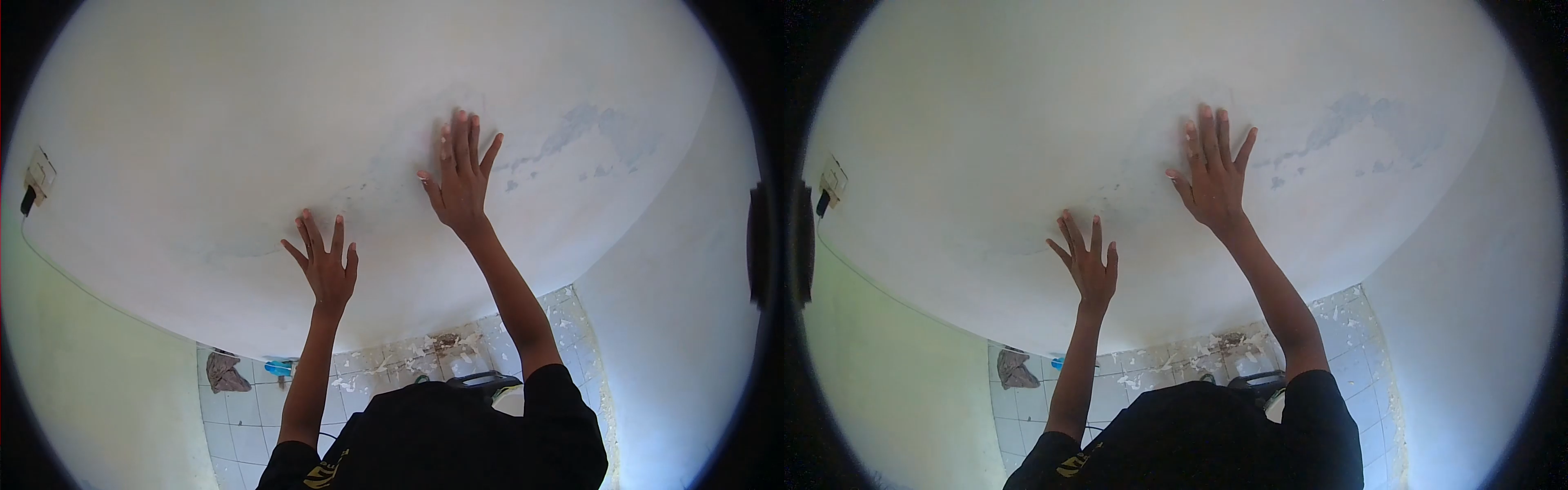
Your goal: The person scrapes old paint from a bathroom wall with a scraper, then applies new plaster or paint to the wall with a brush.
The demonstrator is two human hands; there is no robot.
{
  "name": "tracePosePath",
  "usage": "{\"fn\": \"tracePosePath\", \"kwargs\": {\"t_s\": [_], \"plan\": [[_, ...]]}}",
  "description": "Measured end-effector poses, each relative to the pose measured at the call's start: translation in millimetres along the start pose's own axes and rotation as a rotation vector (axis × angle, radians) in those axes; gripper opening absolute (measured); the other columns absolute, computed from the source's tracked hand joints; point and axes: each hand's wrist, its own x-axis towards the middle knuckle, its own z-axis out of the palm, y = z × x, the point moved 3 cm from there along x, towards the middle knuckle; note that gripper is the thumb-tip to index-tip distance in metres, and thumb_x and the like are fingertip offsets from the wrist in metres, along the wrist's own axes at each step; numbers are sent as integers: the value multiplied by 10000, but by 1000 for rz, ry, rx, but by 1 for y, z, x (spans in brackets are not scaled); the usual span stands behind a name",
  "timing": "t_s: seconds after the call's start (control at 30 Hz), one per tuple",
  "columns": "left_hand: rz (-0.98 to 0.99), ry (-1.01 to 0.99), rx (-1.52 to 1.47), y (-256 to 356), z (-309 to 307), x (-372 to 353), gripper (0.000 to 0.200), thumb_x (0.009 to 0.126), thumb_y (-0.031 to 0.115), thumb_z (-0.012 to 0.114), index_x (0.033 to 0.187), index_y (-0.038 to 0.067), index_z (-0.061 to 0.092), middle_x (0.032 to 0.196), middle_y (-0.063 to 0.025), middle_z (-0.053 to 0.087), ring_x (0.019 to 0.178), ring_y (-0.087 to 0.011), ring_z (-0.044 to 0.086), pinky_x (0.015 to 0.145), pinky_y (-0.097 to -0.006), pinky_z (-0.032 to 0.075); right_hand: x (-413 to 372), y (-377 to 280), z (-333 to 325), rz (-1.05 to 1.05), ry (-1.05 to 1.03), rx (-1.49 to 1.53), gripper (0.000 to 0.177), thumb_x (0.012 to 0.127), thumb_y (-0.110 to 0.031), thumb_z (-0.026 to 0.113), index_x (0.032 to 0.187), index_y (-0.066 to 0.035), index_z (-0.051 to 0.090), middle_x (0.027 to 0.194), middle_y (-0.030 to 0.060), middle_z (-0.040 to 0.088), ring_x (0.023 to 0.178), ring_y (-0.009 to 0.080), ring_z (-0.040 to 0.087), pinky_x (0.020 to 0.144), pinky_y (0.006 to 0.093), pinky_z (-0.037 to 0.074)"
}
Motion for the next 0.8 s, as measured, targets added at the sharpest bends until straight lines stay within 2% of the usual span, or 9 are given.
{"fn": "tracePosePath", "kwargs": {"t_s": [0.13,0.3,0.43,0.7,0.8], "plan": [[0,9,-12,3,-1,0,501,942,297,493,1420,155,444,1554,-272,99,1451,-425,79,1095,-650,-61,2,11,0,73,-66,-83,697,977,-509,349,1513,-90,199,1563,201,164,1446,405,126,1075,696,-18],[-15,16,-35,7,-1,-2,501,941,293,494,1422,162,443,1556,-267,101,1452,-423,78,1094,-651,-58,-3,16,-3,106,9,-87,687,986,-535,279,1516,-104,201,1562,218,143,1444,426,93,1064,708,-19],[-11,22,-60,8,2,-5,504,942,287,497,1428,168,436,1556,-266,99,1454,-419,70,1094,-653,-52,-8,16,-1,119,-12,-75,680,987,-533,279,1518,-116,202,1561,224,141,1440,432,110,1063,712,-12],[-23,1,-67,11,6,-9,509,946,292,493,1437,178,422,1557,-265,96,1454,-416,68,1092,-659,-47,-13,13,-2,79,-12,-61,646,986,-474,369,1522,-153,205,1560,231,137,1437,438,119,1062,715,4],[-21,10,-66,13,6,-10,507,953,297,484,1441,179,417,1557,-262,99,1453,-419,71,1094,-657,-46,-15,21,-4,112,-36,-107,624,996,-465,344,1522,-158,206,1558,240,129,1438,436,116,1066,706,-3]]}}
